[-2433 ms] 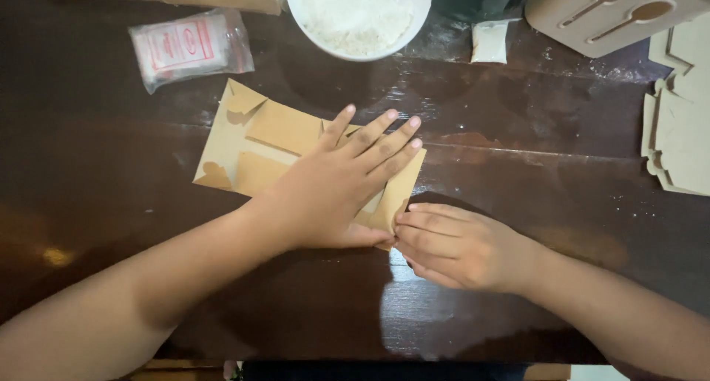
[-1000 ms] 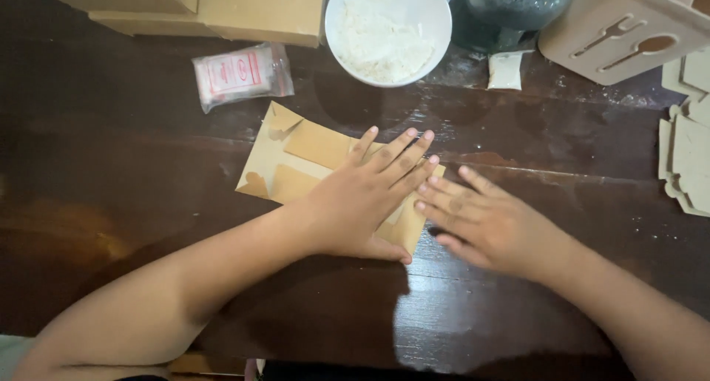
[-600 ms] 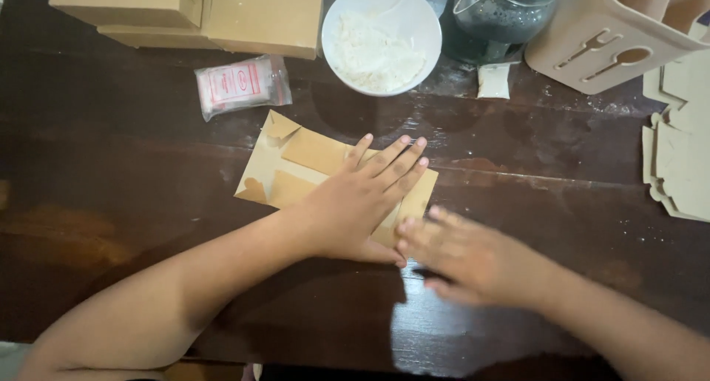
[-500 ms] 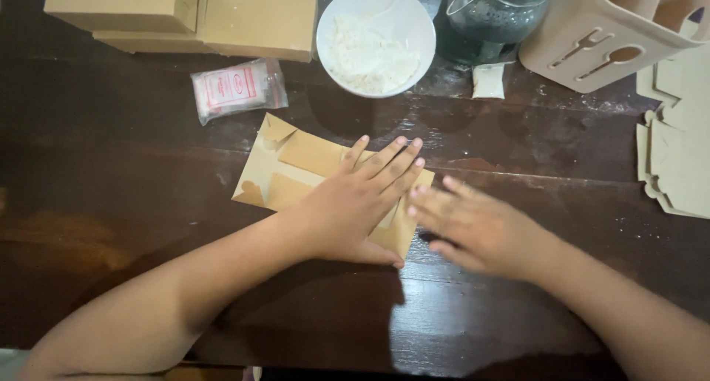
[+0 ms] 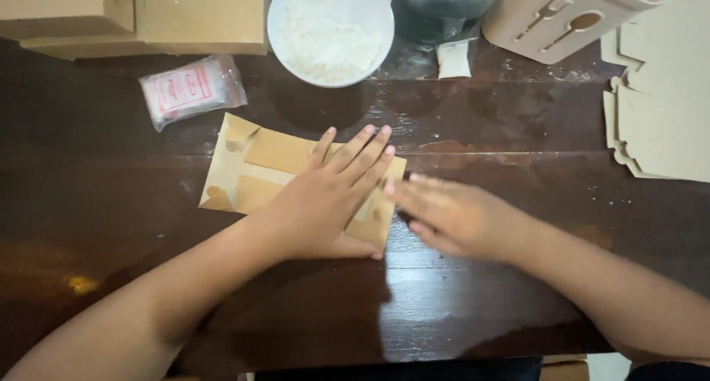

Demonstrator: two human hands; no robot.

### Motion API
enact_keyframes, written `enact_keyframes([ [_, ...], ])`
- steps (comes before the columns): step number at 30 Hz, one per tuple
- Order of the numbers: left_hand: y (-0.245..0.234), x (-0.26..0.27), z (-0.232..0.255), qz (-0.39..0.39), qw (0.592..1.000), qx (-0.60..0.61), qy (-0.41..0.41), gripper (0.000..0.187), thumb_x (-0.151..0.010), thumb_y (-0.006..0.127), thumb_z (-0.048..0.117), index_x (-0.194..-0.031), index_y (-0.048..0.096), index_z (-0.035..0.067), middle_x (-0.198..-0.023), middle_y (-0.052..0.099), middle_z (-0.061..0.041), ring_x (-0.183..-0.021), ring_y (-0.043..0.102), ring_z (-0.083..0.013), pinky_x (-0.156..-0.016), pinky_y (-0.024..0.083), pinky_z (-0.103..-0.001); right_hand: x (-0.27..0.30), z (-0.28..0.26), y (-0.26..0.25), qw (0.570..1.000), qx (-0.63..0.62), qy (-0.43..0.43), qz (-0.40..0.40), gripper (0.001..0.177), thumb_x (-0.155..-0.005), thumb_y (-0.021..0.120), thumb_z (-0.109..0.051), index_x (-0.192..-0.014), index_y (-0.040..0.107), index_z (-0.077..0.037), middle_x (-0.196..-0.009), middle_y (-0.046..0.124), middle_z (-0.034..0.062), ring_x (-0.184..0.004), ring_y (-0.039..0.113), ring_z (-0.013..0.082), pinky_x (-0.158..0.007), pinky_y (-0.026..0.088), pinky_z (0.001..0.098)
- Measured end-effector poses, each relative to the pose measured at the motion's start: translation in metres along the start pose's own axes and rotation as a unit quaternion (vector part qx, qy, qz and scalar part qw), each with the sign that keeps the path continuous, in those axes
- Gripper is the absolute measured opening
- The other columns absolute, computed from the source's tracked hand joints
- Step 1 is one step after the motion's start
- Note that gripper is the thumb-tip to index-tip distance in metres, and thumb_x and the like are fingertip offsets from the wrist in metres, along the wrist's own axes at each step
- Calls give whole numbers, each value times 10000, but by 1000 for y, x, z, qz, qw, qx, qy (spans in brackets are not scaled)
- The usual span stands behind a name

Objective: The person folds a flat cardboard box blank along pre-scored lines, tucks flaps into slots, and forms a small rectangular box. The hands manipulate the cardboard by hand without tools, completing the assembly on a wooden table.

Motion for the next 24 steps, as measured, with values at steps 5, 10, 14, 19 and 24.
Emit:
enact_keyframes([
  [5,-1,-1,1,-1,1000,-5,3,1367,-740,596,984,-1619,216,7,-1711,131,-199,-1582,132,-348,-1222,120,-609,0,-16,-9,999,-17,27,-10,673,-996,519,-244,-1581,289,-4,-1548,496,185,-1400,515,418,-1176,419,496],
  [10,-5,0,2,-4,1000,7,-2,1205,-817,583,832,-1611,230,-3,-1705,155,-208,-1578,166,-352,-1220,147,-623,-4,-56,-6,991,-94,-90,1,593,-980,554,-248,-1475,429,55,-1501,521,253,-1305,635,371,-1157,488,475],
  [14,-2,-1,1,-6,1000,3,1,1280,-805,535,935,-1616,220,-4,-1707,140,-210,-1583,143,-354,-1224,133,-620,-5,-24,-2,996,-65,-67,-2,650,-985,544,-182,-1537,304,63,-1508,509,249,-1369,578,379,-1212,416,530],
  [19,-5,-1,1,-5,1000,12,-4,1327,-771,577,965,-1613,233,-1,-1704,156,-203,-1579,153,-346,-1224,139,-612,-5,5,-9,999,21,40,-8,642,-1055,405,-346,-1581,299,7,-1597,444,195,-1440,455,478,-1169,415,548],
  [24,-3,1,2,-3,1000,21,-5,1283,-788,577,926,-1614,229,7,-1705,146,-207,-1579,153,-348,-1224,123,-617,-5,-40,-9,993,-81,-80,33,626,-1072,353,-310,-1559,253,70,-1517,524,252,-1316,606,417,-1190,454,522],
])
Point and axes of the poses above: each hand's wrist, its own x-axis away from the middle knuckle, its own y-axis out of the palm, z = x × y, the point moved 1 cm from there along -x, towards the middle knuckle
